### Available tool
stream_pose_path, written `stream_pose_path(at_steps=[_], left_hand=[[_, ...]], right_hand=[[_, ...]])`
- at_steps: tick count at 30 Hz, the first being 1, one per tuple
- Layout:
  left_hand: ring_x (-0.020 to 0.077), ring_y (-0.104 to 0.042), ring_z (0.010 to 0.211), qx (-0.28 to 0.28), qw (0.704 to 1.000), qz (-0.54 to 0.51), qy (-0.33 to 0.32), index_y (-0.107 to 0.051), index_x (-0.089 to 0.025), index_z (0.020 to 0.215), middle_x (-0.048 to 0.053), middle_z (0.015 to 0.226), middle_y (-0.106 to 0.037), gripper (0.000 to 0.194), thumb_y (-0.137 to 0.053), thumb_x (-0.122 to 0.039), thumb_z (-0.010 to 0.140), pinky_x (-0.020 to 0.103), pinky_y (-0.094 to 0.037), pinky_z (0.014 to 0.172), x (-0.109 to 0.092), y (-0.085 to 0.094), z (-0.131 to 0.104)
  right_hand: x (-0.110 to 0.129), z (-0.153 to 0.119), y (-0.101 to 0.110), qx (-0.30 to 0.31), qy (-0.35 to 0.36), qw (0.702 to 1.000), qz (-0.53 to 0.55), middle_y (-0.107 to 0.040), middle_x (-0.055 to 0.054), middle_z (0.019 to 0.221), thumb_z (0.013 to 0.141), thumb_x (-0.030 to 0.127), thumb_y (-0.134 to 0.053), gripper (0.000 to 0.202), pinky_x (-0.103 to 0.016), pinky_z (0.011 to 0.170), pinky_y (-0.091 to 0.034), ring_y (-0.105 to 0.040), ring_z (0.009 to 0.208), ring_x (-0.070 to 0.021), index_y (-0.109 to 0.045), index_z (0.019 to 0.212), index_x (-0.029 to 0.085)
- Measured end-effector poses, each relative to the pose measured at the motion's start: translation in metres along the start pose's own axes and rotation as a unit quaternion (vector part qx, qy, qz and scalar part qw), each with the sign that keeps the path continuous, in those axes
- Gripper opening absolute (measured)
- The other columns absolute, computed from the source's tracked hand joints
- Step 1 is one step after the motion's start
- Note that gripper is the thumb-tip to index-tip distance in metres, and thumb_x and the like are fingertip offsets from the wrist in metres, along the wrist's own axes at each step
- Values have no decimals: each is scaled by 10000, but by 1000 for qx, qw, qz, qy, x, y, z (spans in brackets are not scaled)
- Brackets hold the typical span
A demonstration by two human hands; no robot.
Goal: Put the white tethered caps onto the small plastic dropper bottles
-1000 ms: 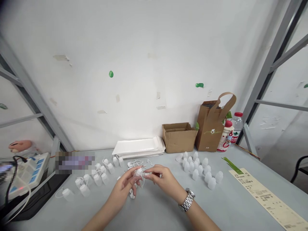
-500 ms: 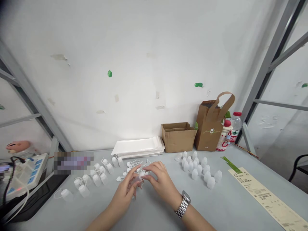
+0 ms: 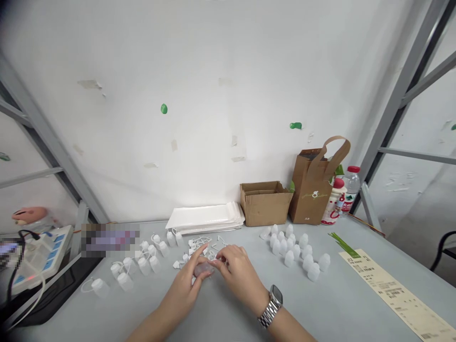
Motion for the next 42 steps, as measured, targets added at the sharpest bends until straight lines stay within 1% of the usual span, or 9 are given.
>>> stream_pose_path(at_steps=[3, 11, 18, 24, 28, 31, 34, 37, 42], left_hand=[[202, -557, 915, -7, 1000, -2, 13, -313, -258, 1329, 72, 1002, -604, 496, -414, -247, 843, 360, -408, 854, 1, 1, 0], [217, -536, 999, 19, 1000, 16, -14, -308, -258, 1339, 79, 1044, -608, 524, -432, -227, 831, 369, -377, 912, -3, -6, -1], [197, -565, 909, -19, 1000, -5, 23, -282, -258, 1348, 68, 992, -602, 521, -413, -247, 843, 360, -415, 852, 8, 2, 1], [195, -547, 939, -28, 1000, 6, 4, -304, -270, 1337, 60, 987, -600, 537, -442, -210, 821, 361, -401, 885, 3, 5, 0], [198, -548, 938, -40, 999, 25, -24, -338, -287, 1322, 48, 964, -610, 534, -456, -188, 810, 366, -395, 905, -2, 8, -2], [200, -545, 947, -39, 998, 42, -39, -335, -302, 1325, 44, 963, -610, 540, -455, -181, 812, 372, -390, 919, -5, 8, -2], [199, -540, 952, -41, 997, 55, -46, -348, -309, 1319, 49, 990, -600, 523, -441, -183, 821, 371, -398, 910, -8, 8, -1], [196, -546, 893, -59, 995, 68, -41, -455, -304, 1254, 53, 957, -580, 432, -411, -203, 836, 354, -436, 847, -9, 12, 1], [160, -550, 713, -115, 992, 59, 11, -577, -269, 1133, 28, 835, -528, 330, -413, -303, 848, 295, -480, 674, -7, 28, 4]], right_hand=[[2, 0, 1, 17, 15, 999, 49, -617, -21, 857, 857, 369, -502, 174, -330, 804, -391, -552, 828, -179, -593, 918, 233], [-4, -1, -4, -1, -4, 1000, -30, -597, -12, 697, 906, 316, -403, 284, -321, 726, -388, -524, 696, -168, -544, 690, 198], [3, -1, 0, 30, 18, 999, 19, -611, -26, 845, 872, 295, -480, 123, -326, 777, -402, -539, 826, -185, -578, 876, 221], [5, -3, -6, 58, 31, 998, -2, -554, -21, 808, 903, 272, -395, 182, -296, 705, -395, -499, 762, -172, -515, 779, 212], [-7, -2, -18, 63, -38, 993, 90, -470, 21, 665, 912, 367, -345, 310, -255, 606, -366, -446, 641, -138, -423, 660, 204], [-20, -3, -32, 73, -107, 976, 178, -378, 51, 557, 897, 474, -312, 412, -243, 542, -333, -383, 548, -114, -371, 594, 202], [-29, -2, -41, 80, -144, 957, 238, -365, 62, 500, 858, 555, -337, 460, -235, 485, -318, -363, 477, -98, -387, 573, 197], [-34, 1, -38, 58, -161, 938, 301, -418, 62, 492, 803, 612, -397, 455, -231, 441, -342, -398, 432, -95, -438, 633, 191], [-38, 5, -8, -70, -142, 920, 360, -517, 21, 616, 753, 589, -505, 423, -256, 521, -437, -498, 531, -121, -530, 786, 168]])
Point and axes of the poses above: each hand's wrist, its own z-axis towards the middle knuckle, its own y-axis out of the back of the hand, x = y × z, the point moved 8 cm from there along z, towards the middle knuckle
